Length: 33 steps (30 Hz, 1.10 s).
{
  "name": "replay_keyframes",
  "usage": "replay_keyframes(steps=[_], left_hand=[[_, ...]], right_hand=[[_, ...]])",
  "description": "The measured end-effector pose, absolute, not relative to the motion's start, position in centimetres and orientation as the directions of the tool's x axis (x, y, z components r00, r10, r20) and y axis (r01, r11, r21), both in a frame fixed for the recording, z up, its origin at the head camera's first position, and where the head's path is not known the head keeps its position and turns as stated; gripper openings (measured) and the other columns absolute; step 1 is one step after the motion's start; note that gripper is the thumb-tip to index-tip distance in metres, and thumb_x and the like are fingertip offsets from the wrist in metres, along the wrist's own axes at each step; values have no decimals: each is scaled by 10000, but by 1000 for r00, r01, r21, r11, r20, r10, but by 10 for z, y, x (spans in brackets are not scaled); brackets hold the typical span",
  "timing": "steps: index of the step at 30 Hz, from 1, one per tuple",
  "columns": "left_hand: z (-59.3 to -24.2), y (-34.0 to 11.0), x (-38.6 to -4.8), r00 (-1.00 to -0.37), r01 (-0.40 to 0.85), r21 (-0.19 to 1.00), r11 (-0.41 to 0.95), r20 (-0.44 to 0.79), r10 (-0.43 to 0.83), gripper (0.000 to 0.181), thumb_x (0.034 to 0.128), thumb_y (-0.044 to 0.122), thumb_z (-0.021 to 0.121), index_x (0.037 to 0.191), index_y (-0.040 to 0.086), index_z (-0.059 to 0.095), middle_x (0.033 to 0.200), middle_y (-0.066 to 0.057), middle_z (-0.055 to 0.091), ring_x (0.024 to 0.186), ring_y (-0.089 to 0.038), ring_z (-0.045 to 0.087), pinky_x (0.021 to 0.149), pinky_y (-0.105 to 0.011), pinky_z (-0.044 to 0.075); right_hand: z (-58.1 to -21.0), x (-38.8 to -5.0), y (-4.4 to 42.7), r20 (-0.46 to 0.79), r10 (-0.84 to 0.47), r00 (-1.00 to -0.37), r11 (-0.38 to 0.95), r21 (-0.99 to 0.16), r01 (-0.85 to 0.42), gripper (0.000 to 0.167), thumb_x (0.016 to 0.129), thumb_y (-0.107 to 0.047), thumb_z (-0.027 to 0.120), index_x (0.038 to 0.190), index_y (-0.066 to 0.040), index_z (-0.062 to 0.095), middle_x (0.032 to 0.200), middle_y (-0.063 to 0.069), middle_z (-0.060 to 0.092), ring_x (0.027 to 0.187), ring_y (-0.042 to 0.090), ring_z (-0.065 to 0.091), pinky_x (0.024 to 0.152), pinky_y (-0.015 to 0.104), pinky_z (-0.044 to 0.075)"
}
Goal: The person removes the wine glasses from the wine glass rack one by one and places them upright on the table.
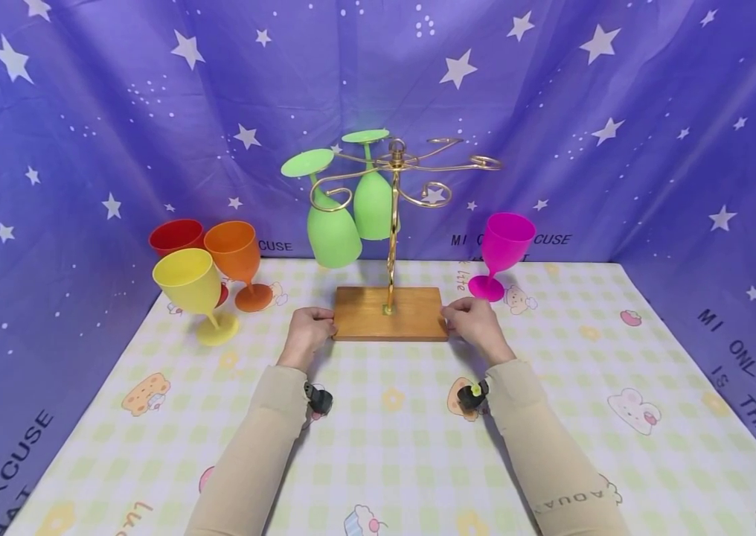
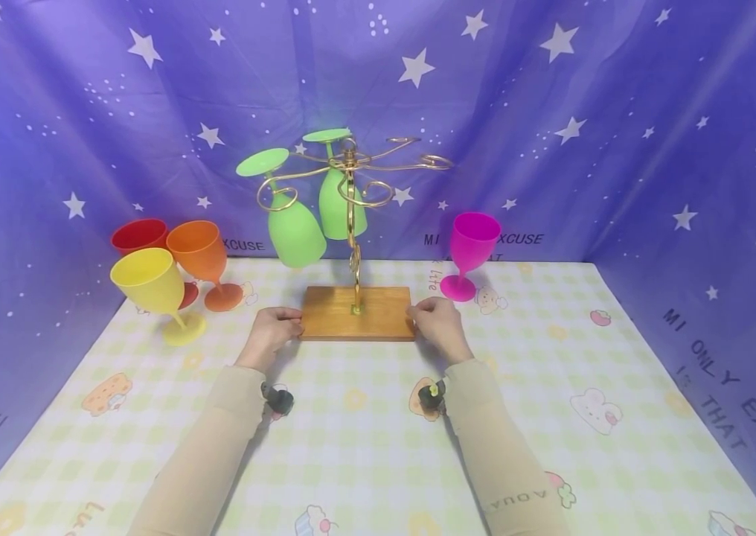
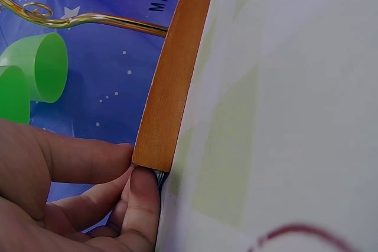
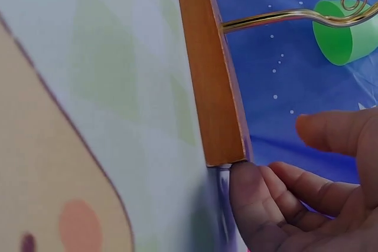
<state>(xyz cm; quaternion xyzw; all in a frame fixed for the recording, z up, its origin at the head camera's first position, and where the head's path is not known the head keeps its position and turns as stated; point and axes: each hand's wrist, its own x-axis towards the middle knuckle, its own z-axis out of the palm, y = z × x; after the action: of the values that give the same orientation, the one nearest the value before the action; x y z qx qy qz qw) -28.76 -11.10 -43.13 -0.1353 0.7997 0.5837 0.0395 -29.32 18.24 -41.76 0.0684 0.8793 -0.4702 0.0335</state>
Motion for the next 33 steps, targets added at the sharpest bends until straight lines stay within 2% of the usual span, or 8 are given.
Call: replay_keyframes(steps=[10, 21, 27, 33], left_hand=[[-433, -111, -289, -958, -270, 920, 284, -227, -175, 235, 824, -47, 636, 1055, -25, 679, 1097, -153, 634, 912, -229, 566, 739, -297, 487], [-431, -109, -289, -959, -267, 921, 284, -224, -176, 235, 822, -56, 638, 1052, -30, 680, 1113, -160, 632, 943, -240, 565, 772, -318, 492], [-431, -109, -290, -959, -267, 923, 278, -226, -171, 259, 815, -68, 647, 1069, -31, 679, 1107, -165, 653, 970, -242, 576, 800, -323, 489], [-431, -110, -290, -957, -275, 919, 282, -232, -176, 257, 813, -62, 648, 1065, -27, 681, 1099, -165, 653, 934, -232, 581, 766, -305, 490]], right_hand=[[-426, -294, 180, -133, 99, -986, 525, -835, 165, 197, 910, -157, 593, 984, 5, 677, 935, 140, 674, 752, 172, 638, 674, 272, 536], [-429, -294, 183, -175, 93, -980, 541, -818, 197, 220, 884, -156, 652, 1036, 2, 678, 982, 123, 668, 794, 166, 612, 688, 268, 500], [-431, -293, 182, -173, 82, -981, 553, -811, 190, 252, 876, -125, 643, 1085, 15, 642, 952, 131, 681, 790, 173, 633, 697, 287, 494], [-431, -292, 182, -164, 72, -984, 563, -808, 176, 244, 870, -128, 642, 1075, 4, 643, 919, 110, 685, 793, 179, 625, 700, 285, 471]])
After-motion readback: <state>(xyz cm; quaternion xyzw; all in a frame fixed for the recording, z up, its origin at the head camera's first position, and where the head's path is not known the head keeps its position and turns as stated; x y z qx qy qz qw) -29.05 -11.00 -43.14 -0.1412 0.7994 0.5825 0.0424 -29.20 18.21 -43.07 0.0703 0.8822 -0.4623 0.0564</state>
